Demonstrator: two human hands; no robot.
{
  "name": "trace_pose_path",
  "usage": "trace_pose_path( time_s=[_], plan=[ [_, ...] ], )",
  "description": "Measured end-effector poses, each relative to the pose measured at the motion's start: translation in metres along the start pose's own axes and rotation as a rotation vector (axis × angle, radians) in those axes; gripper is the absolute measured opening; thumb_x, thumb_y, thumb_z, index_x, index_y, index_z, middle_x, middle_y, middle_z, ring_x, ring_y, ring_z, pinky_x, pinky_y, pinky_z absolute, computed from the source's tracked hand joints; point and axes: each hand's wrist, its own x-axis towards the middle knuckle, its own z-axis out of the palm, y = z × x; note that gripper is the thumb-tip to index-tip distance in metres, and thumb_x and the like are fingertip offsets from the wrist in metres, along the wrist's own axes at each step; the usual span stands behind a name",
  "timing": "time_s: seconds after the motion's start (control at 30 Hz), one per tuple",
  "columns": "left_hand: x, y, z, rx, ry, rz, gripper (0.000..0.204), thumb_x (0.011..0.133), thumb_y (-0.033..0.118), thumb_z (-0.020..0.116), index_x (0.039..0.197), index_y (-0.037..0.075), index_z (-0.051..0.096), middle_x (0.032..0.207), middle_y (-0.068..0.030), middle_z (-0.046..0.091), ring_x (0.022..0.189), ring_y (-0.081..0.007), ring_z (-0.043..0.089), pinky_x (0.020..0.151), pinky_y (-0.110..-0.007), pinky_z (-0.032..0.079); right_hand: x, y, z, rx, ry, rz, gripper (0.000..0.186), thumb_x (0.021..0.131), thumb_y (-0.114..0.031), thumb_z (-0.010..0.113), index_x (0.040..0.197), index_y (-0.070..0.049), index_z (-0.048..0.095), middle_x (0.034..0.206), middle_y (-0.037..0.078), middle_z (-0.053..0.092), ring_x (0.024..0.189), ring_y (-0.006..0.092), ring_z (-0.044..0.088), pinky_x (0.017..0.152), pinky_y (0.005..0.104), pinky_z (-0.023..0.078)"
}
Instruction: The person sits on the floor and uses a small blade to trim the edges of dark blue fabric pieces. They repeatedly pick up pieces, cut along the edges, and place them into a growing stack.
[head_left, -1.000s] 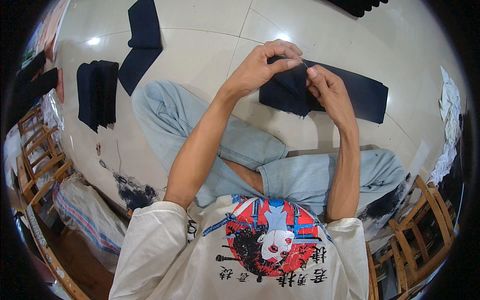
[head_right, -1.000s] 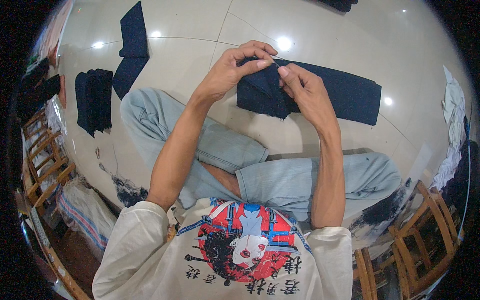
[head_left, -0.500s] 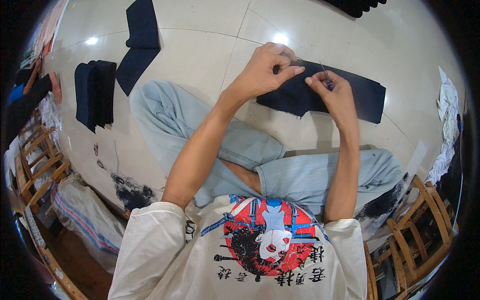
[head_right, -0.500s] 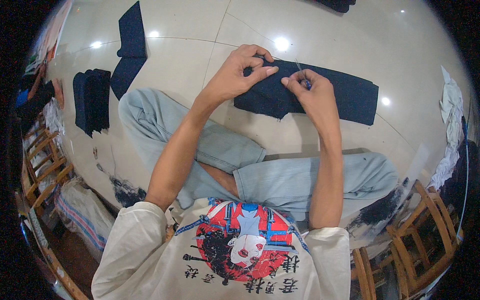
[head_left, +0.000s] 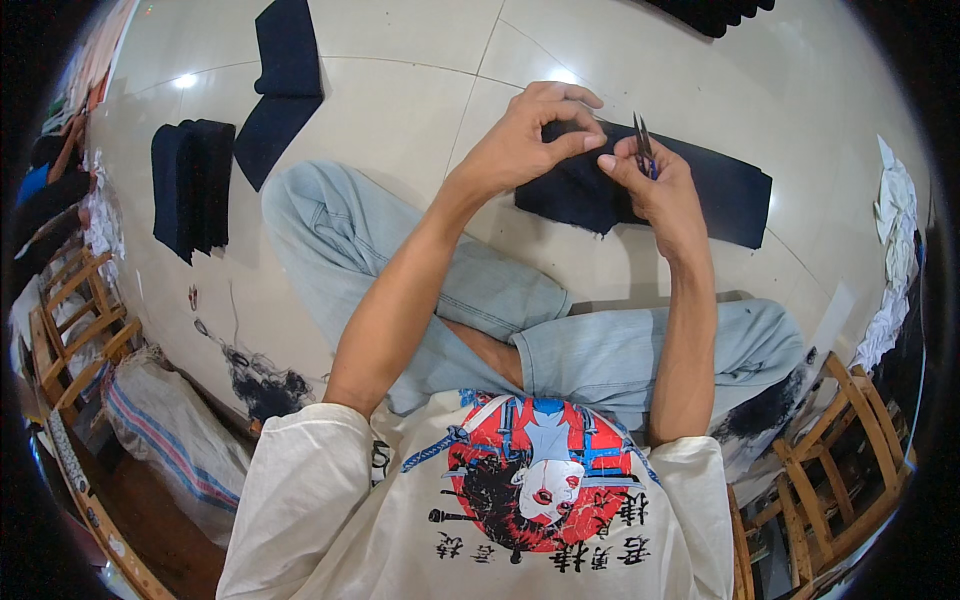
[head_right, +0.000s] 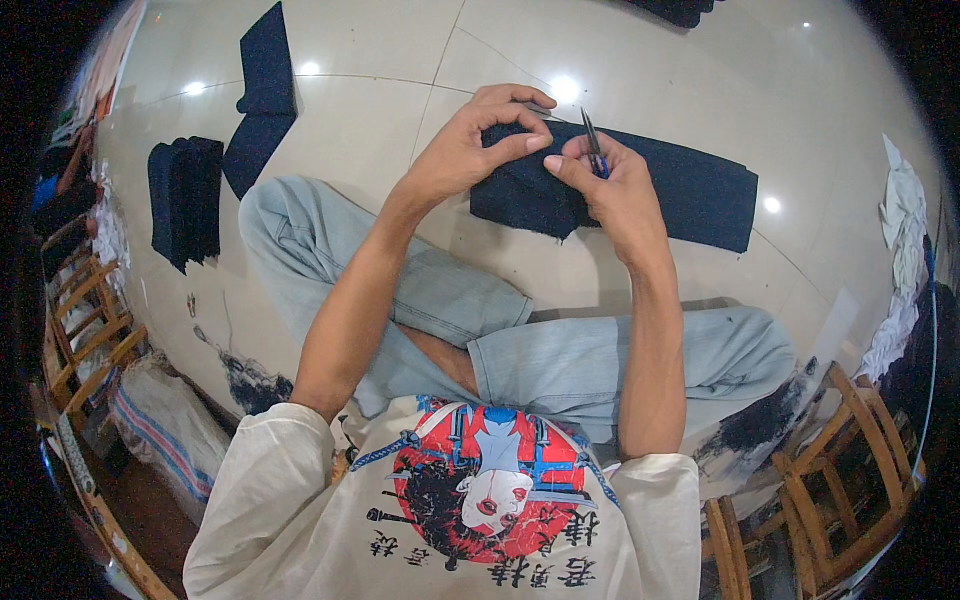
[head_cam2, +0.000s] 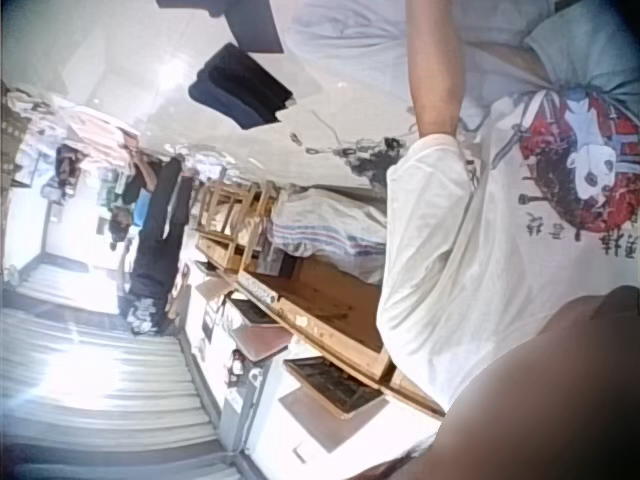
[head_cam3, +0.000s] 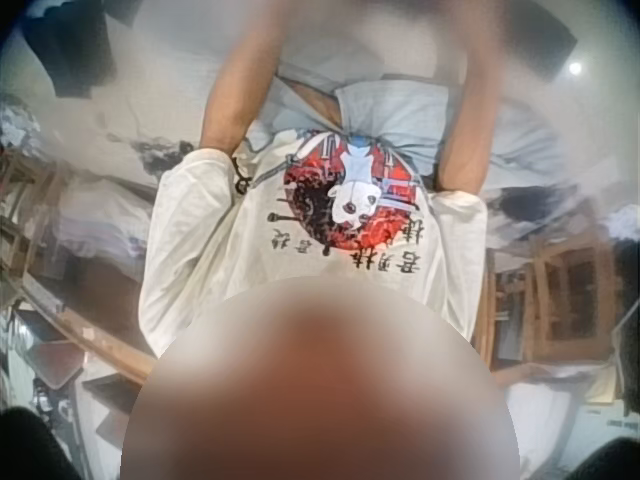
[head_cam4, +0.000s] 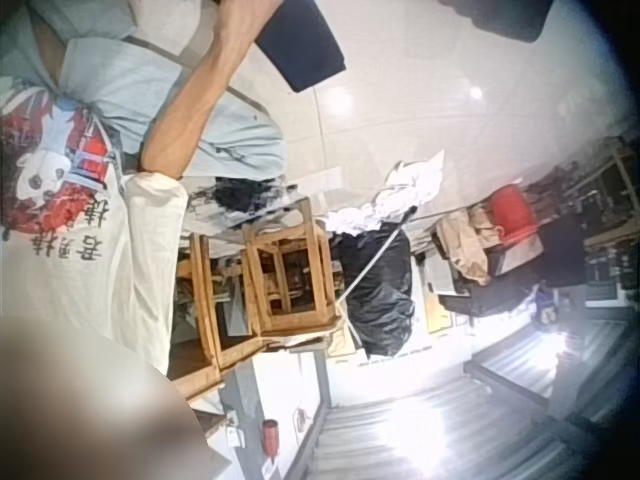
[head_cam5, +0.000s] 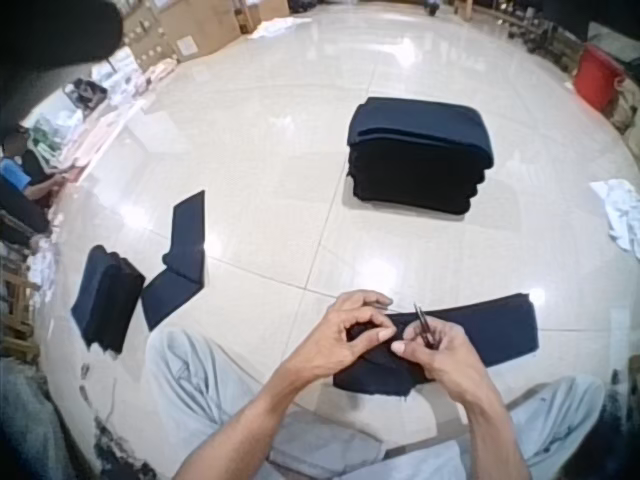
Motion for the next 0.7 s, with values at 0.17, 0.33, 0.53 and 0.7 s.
trace_pose_path(
  time_s=[0.17, 0.33, 0.53, 0.7],
  plan=[
    [0.000, 0.001, -0.001, -0.028, -0.021, -0.026, 0.021, 0.090, 0.029, 0.076, 0.101, 0.012, 0.078, 0.133, -0.0042, 0.064, 0.134, -0.0254, 0.047, 0.116, -0.042, 0.034, 0.000, 0.001, -0.001, -0.037, -0.006, -0.013, 0.027, 0.089, -0.031, 0.080, 0.095, -0.008, 0.066, 0.064, -0.009, 0.048, 0.052, 0.0027, 0.036, 0.047, 0.0211, 0.023],
    [0.002, 0.001, -0.004, -0.214, -0.042, -0.072, 0.019, 0.091, 0.027, 0.076, 0.099, 0.010, 0.078, 0.132, -0.0045, 0.065, 0.131, -0.0238, 0.051, 0.116, -0.042, 0.036, 0.000, -0.002, -0.011, -0.085, -0.067, -0.058, 0.034, 0.097, -0.041, 0.069, 0.099, -0.008, 0.066, 0.070, -0.008, 0.045, 0.058, 0.0019, 0.035, 0.051, 0.0209, 0.024],
    [0.002, 0.001, -0.006, -0.301, -0.048, -0.095, 0.017, 0.091, 0.026, 0.076, 0.099, 0.011, 0.079, 0.131, -0.0049, 0.065, 0.126, -0.0233, 0.056, 0.112, -0.040, 0.042, 0.002, 0.004, -0.013, -0.223, -0.124, -0.144, 0.040, 0.094, -0.047, 0.070, 0.096, -0.007, 0.073, 0.070, -0.004, 0.052, 0.066, 0.0076, 0.042, 0.061, 0.0274, 0.032],
    [0.001, 0.000, -0.005, -0.274, -0.049, -0.101, 0.018, 0.090, 0.027, 0.076, 0.098, 0.012, 0.080, 0.131, -0.0053, 0.065, 0.126, -0.0241, 0.056, 0.113, -0.041, 0.041, 0.007, 0.009, -0.014, -0.257, -0.132, -0.125, 0.037, 0.095, -0.045, 0.070, 0.092, -0.008, 0.071, 0.067, -0.007, 0.048, 0.062, 0.0058, 0.038, 0.058, 0.0257, 0.027]
  ],
)
